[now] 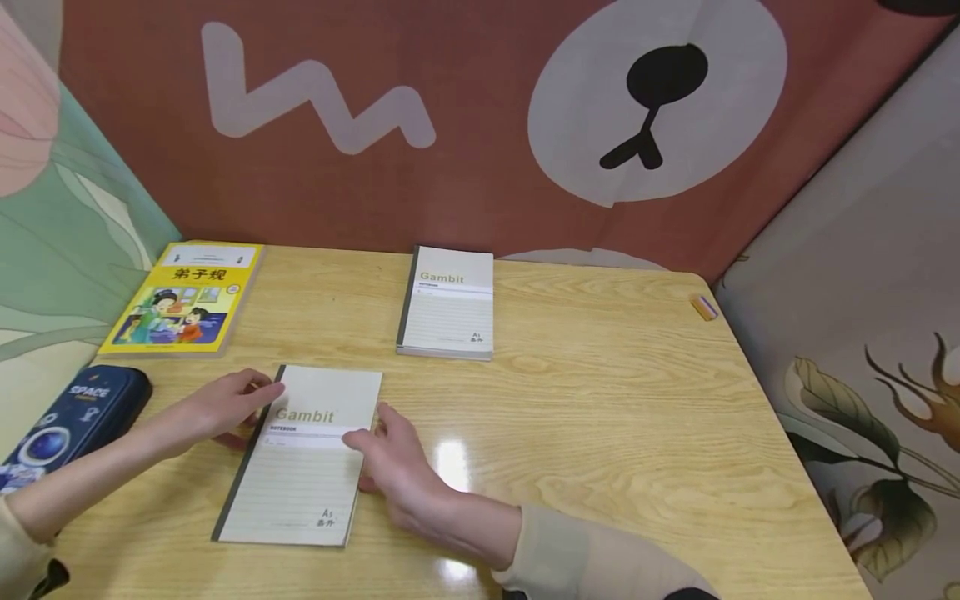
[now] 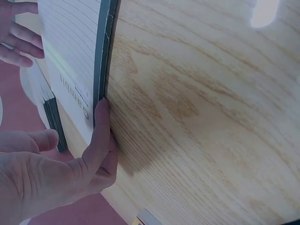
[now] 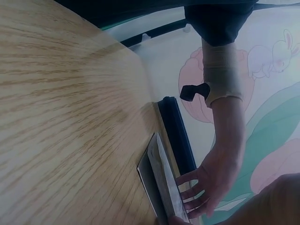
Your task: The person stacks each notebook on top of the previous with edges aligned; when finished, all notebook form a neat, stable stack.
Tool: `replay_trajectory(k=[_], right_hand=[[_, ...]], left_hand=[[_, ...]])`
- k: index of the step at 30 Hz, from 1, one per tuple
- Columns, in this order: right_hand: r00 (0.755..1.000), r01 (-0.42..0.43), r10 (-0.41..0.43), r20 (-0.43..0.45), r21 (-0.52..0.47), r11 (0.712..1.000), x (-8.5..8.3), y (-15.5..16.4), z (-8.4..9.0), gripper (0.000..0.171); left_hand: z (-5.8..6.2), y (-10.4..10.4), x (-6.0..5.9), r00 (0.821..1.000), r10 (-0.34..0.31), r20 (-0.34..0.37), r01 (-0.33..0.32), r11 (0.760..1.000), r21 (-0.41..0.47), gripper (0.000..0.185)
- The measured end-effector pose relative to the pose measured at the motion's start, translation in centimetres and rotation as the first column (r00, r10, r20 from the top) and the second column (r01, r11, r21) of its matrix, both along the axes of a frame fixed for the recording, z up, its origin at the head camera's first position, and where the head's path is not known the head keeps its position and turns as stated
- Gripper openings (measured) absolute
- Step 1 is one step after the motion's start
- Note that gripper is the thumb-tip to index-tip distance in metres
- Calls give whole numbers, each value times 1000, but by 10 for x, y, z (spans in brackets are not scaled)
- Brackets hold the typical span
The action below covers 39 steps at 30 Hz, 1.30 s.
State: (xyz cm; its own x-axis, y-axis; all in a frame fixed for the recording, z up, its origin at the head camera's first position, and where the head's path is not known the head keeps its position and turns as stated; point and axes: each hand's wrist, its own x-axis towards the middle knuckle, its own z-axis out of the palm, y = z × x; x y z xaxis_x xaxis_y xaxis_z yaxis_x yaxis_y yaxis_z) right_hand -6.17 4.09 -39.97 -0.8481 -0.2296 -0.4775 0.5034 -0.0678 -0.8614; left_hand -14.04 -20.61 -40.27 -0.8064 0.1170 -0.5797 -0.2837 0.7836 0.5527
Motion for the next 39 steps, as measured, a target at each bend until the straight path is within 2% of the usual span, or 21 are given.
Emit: replay_trajectory(k=[13, 17, 21, 26, 29, 33, 39], right_hand=[[1000, 6, -5, 10, -49, 999, -5, 6, -2, 72], [1000, -7, 7, 0, -40, 999, -6, 7, -6, 56], [1000, -11, 11, -15, -40, 999, -7, 6, -10, 54], [998, -25, 19, -65, -90, 996, -9, 9, -11, 57], [994, -31, 22, -109, -81, 996, -14, 12, -12, 59], [989, -11, 4, -150, -42, 999, -24, 18, -10, 63], [987, 48, -52, -153, -31, 998, -41, 28, -4, 66]], left_hand=[[-1, -2, -1, 1000, 16, 7, -16, 1000, 5, 63], [-3, -6, 1, 1000, 4, -14, -4, 1000, 28, 57], [-2, -9, 2, 999, -24, -47, 27, 998, 61, 50], [6, -11, 1, 992, -52, -112, 63, 993, 101, 54], [12, -10, -2, 989, -58, -138, 75, 991, 115, 61], [20, -6, -4, 988, -57, -140, 80, 984, 159, 69], [27, 6, -10, 990, -33, -137, 60, 980, 191, 76]])
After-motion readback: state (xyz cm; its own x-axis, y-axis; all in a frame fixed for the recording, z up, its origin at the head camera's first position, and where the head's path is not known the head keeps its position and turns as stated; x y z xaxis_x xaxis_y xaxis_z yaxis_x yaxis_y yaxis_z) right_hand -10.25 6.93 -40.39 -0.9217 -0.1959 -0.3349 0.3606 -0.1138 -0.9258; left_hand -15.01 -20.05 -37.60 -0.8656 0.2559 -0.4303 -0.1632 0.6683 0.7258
